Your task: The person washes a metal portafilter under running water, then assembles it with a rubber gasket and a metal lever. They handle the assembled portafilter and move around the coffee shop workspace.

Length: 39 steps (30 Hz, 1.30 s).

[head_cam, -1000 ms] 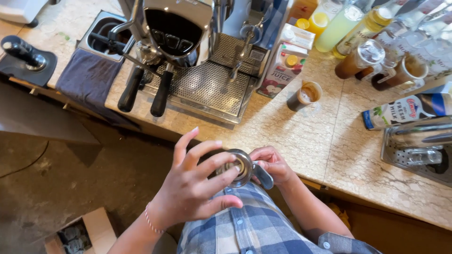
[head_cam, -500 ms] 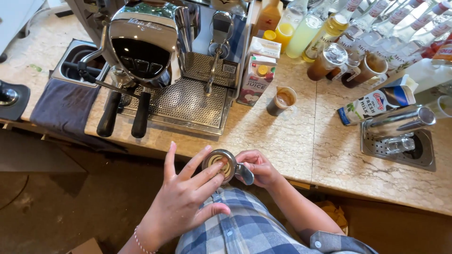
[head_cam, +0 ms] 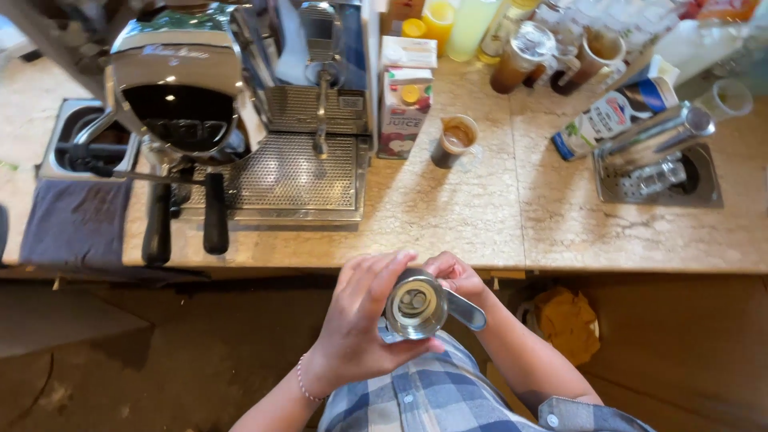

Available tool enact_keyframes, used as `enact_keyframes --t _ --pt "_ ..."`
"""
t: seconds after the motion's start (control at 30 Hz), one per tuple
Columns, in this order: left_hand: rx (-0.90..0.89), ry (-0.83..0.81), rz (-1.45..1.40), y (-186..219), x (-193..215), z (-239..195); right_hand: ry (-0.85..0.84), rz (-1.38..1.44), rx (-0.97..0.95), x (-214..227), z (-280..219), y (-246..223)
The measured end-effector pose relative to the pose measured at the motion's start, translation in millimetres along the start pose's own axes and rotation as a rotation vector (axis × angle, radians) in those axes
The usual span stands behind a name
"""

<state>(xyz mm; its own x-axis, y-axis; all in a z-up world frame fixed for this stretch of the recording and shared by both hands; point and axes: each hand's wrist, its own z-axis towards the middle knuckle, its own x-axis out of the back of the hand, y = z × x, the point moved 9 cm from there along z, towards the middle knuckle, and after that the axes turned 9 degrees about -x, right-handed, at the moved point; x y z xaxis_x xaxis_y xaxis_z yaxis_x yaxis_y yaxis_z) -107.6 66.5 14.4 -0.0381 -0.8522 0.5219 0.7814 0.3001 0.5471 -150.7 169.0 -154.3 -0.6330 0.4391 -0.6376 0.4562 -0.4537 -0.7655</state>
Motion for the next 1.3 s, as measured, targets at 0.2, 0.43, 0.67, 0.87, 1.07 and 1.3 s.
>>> enact_keyframes --t 0.2,0.43,0.67,0.87,1.07,1.3 --pt "0.041 -0.100 -0.201 -30.3 -50.1 -0.5 0.431 -0.171 0.048 6.5 -61.5 0.8" --pt "0.639 -0.304 -0.353 -117.0 -188.0 -34.2 0.966 -1.007 -0.007 89.1 -145.0 -6.6" --pt "0.639 -0.174 -0.206 -165.1 -280.2 -15.6 0.972 -1.602 -0.096 199.3 -163.1 -32.5" --pt "0.711 -0.036 -0.133 -183.1 -314.5 7.9 0.949 -1.908 0.028 223.7 -162.2 -72.0" --pt "0.668 -0.020 -0.007 -191.5 -327.8 15.1 1.063 -1.748 0.070 211.6 -194.9 -102.7" --pt "0.629 -0.069 -0.066 -193.9 -328.5 22.7 1.212 -1.661 0.182 187.7 -305.8 -107.8"
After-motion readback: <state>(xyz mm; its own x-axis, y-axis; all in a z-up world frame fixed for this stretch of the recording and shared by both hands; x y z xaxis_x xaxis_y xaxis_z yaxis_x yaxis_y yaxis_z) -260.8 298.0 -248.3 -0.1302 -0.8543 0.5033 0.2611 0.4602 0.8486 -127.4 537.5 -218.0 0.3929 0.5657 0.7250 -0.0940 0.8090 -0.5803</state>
